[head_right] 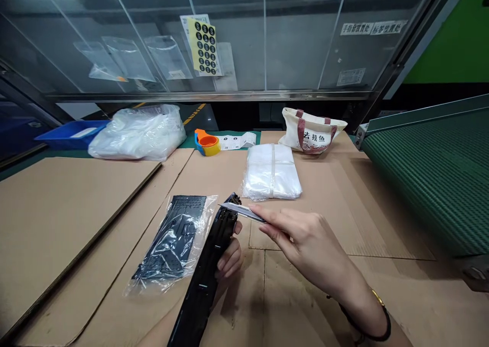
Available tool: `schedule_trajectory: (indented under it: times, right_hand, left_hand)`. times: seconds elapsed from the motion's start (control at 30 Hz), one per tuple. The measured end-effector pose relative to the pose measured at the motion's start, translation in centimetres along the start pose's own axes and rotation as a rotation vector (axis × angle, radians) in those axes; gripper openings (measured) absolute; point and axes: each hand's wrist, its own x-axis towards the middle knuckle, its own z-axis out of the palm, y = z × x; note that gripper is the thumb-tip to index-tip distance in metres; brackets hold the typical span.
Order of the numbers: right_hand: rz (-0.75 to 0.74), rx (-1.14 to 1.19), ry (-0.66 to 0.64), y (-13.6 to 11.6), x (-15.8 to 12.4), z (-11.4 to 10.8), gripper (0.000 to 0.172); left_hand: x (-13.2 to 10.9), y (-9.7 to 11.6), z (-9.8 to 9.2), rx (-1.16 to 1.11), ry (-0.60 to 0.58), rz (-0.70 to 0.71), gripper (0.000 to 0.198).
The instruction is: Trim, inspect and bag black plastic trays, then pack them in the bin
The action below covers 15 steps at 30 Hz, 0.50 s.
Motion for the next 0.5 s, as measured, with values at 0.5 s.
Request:
schedule_trajectory:
  times: [0.5]
  right_hand:
    - [0.017, -0.061, 0.034, -0.49, -0.09, 0.34, 0.036]
  left_hand:
    - [0.07, -0.14, -0.72, -0.006, 0.009, -0.024, 0.029]
